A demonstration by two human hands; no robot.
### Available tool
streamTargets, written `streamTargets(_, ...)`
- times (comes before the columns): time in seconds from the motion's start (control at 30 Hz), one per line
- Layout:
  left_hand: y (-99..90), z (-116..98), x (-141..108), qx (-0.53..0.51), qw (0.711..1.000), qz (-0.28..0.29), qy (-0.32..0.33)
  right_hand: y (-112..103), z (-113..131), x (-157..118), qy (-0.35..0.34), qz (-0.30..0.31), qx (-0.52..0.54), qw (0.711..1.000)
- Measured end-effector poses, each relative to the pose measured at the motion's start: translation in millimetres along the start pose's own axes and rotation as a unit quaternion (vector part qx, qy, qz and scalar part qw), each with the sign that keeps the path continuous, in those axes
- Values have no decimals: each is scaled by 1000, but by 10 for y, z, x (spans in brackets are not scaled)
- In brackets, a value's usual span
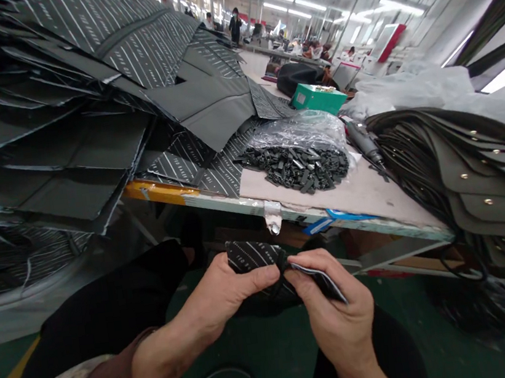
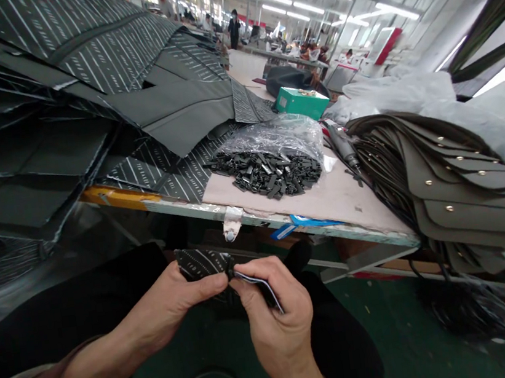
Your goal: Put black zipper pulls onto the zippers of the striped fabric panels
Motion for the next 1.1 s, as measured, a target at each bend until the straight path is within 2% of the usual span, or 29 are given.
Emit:
streamTargets(0.07, -37, 13, -14, -2, 1000, -16, -10, 87, -88, 41, 43, 50, 34, 997)
streamTargets(0.13, -71, 36, -21, -19, 999, -36, -31, 146, -76, 40, 29, 87, 63, 994)
streamTargets(0.2, -91, 37, -16, -47, 996, -55, -43, 158, -108, 41, 36, 100, 116, 987)
streamTargets(0.23, -87, 34, -12, -64, 995, -61, -49, 161, -164, 51, 61, 102, 160, 980)
streamTargets(0.33, -67, -7, 7, -88, 993, -66, -48, 227, -400, 83, 184, 96, 313, 927)
streamTargets(0.4, -20, -63, 32, -77, 995, -46, -33, 306, -490, 104, 247, 93, 370, 891)
streamTargets(0.47, 60, -131, 62, -61, 998, -10, -7, 392, -516, 137, 286, 103, 378, 874)
streamTargets(0.53, 114, -168, 82, -48, 999, 13, 12, 461, -512, 174, 307, 121, 366, 870)
streamTargets(0.73, -26, -99, 65, -7, 999, -49, 8, 540, -573, 236, 342, 151, 348, 860)
streamTargets(0.87, -57, -90, 50, 7, 998, -66, -3, 585, -610, 267, 358, 165, 348, 850)
streamTargets(1.1, 54, -121, 111, -17, 999, -31, -18, 631, -597, 319, 359, 183, 343, 849)
Point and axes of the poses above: each hand's wrist, its own x-axis towards the middle knuckle, its own y-axis out of the palm, z = x × y, the point moved 10 cm from there along x, towards the middle knuckle, and after that the axes turned 15 degrees about y, right-handed, at the moved point
